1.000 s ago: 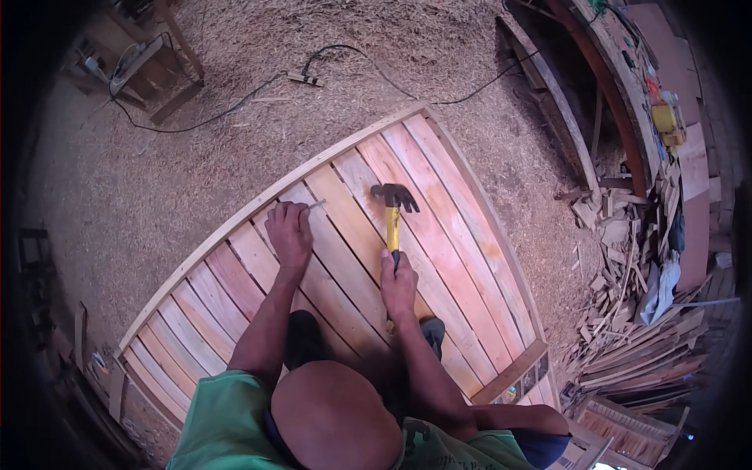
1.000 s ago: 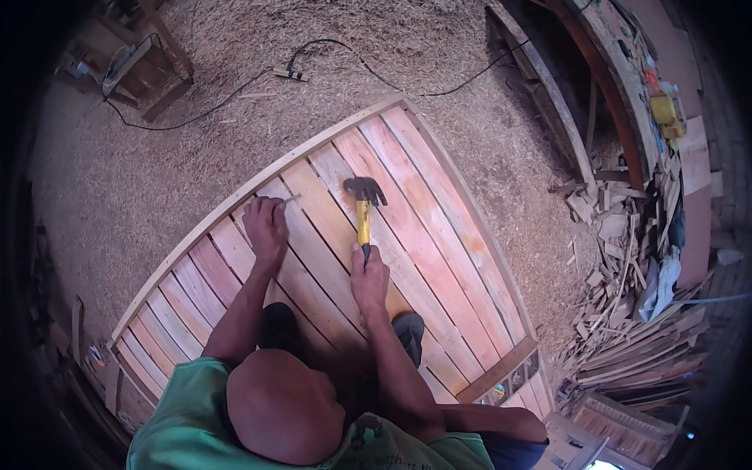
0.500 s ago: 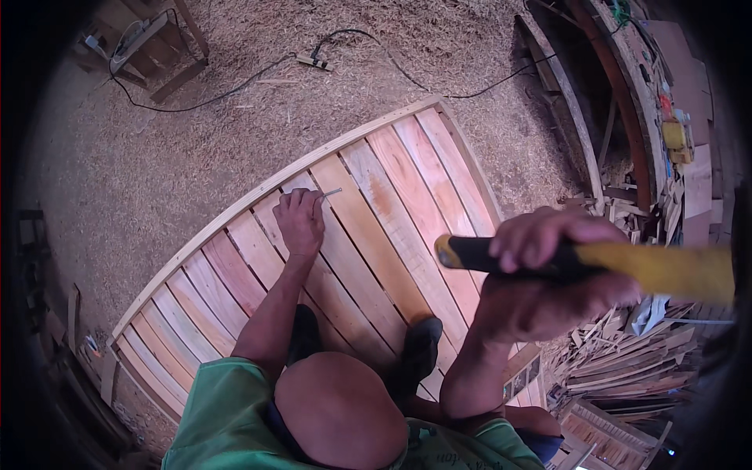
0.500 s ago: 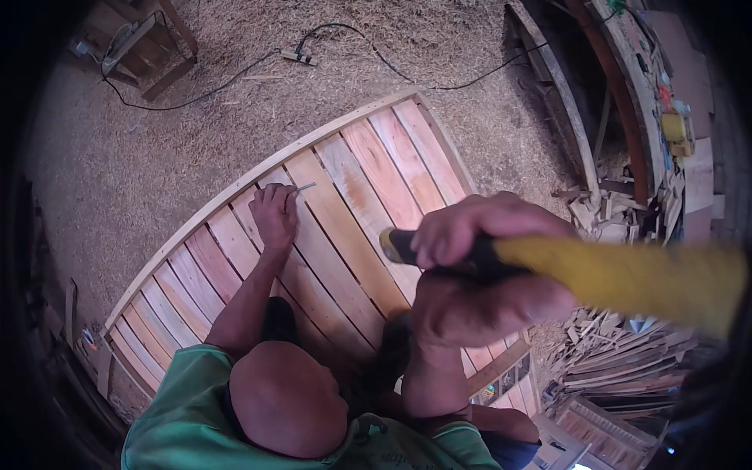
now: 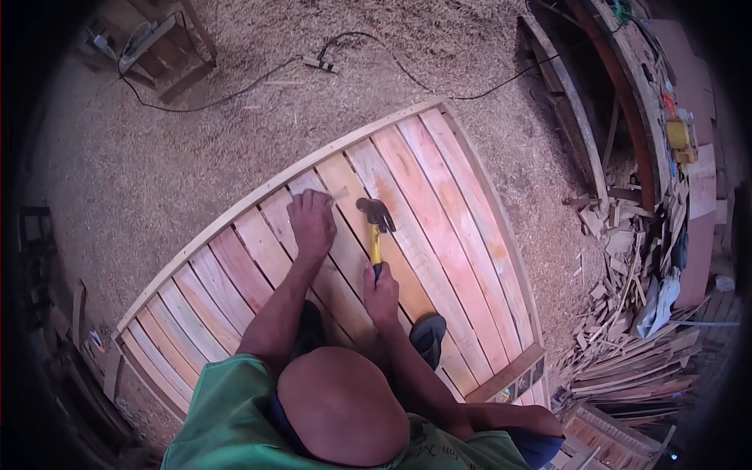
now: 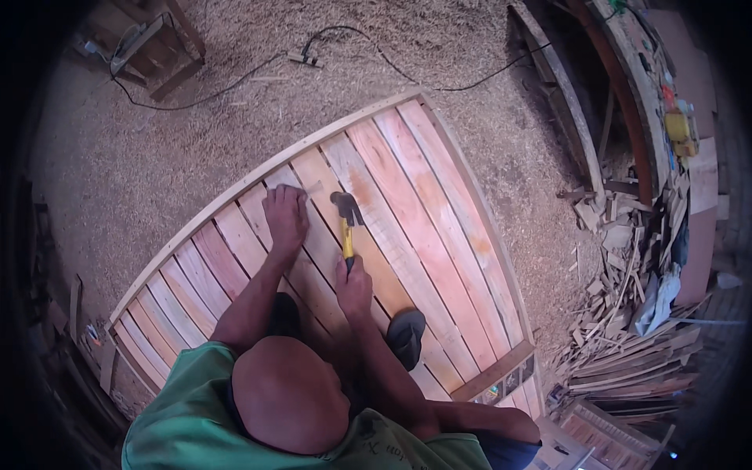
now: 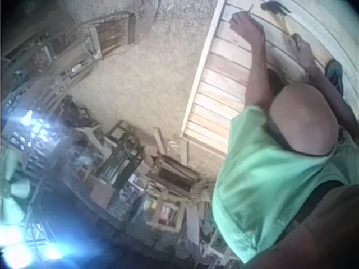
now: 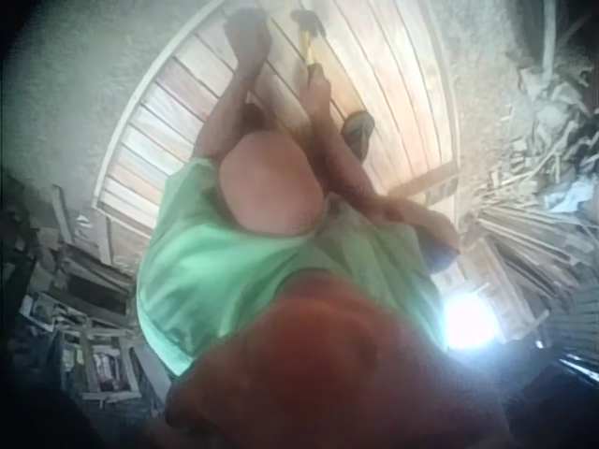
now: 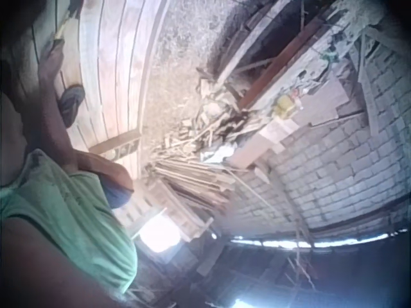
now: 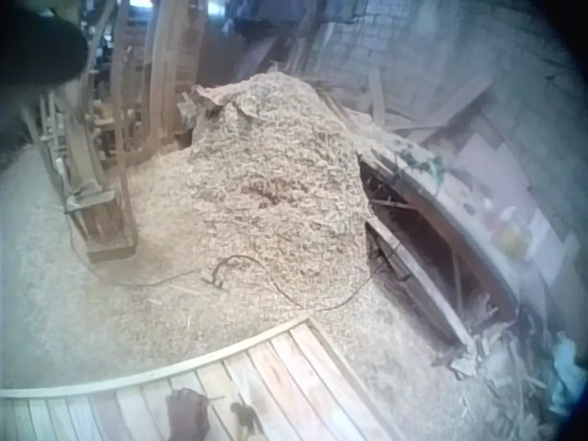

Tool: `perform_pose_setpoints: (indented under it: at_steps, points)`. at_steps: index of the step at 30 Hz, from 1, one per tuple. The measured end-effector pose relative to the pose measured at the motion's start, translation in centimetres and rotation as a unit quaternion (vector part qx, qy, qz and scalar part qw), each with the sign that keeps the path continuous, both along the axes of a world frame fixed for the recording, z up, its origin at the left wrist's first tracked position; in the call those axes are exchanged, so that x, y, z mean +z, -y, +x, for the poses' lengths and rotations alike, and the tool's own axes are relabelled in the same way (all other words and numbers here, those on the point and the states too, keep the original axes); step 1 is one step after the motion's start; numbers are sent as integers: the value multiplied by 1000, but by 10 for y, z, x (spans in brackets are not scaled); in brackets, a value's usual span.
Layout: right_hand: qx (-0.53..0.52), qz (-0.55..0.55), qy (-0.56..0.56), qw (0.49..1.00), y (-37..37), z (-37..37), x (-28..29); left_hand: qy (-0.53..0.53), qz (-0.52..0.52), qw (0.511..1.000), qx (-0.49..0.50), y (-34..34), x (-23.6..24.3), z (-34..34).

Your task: Nailing wooden slats into a frame to build a piece of furniture, likely a bed or bench.

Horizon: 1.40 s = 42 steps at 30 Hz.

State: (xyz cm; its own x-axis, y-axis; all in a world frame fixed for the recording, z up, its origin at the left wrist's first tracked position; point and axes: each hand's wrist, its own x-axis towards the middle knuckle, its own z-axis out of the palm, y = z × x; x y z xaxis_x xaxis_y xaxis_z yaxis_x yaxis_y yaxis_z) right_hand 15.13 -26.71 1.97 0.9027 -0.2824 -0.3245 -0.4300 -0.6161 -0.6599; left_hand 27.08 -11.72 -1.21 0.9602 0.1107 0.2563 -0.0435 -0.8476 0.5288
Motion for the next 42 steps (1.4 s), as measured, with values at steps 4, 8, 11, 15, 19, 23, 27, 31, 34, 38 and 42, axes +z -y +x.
perform_pose_setpoints:
  at_steps: [4, 8, 11, 15, 19, 23, 27, 31, 34, 38, 42]
  points:
    - [-9, 36, 0, 999, 4, 1, 1, 15, -18, 999, -37, -6, 8, -38]
    - [13, 11, 13, 1000, 16, 10, 15, 6, -32, 998, 50, -38, 6, -53]
    - [21, 20, 11, 1000, 10, 22, 38, 5, -61, 994, 89, -55, 0, -49]
    - [31, 66, 106, 992, -3, 51, 80, 29, -51, 994, 95, -52, -3, -39]
    - [13, 219, 211, 953, -9, 86, 154, 16, -53, 992, 115, -50, -8, -35]
    - [20, 317, 382, 868, -11, 117, 230, 18, -48, 992, 113, -42, -3, -32]
    - [80, 440, 480, 755, -4, 138, 269, 14, -47, 992, 115, -45, -4, -34]
    - [75, 422, 484, 763, -23, 119, 225, 11, -58, 992, 114, -43, 1, -33]
    - [153, 23, 182, 971, 5, 46, 49, 6, -56, 993, 101, -39, 0, -29]
    - [14, 28, -8, 999, -11, -8, 12, 4, -15, 995, 102, -45, -4, -33]
    - [82, -26, -15, 996, 3, 4, 7, 14, -35, 996, 77, -40, 1, -36]
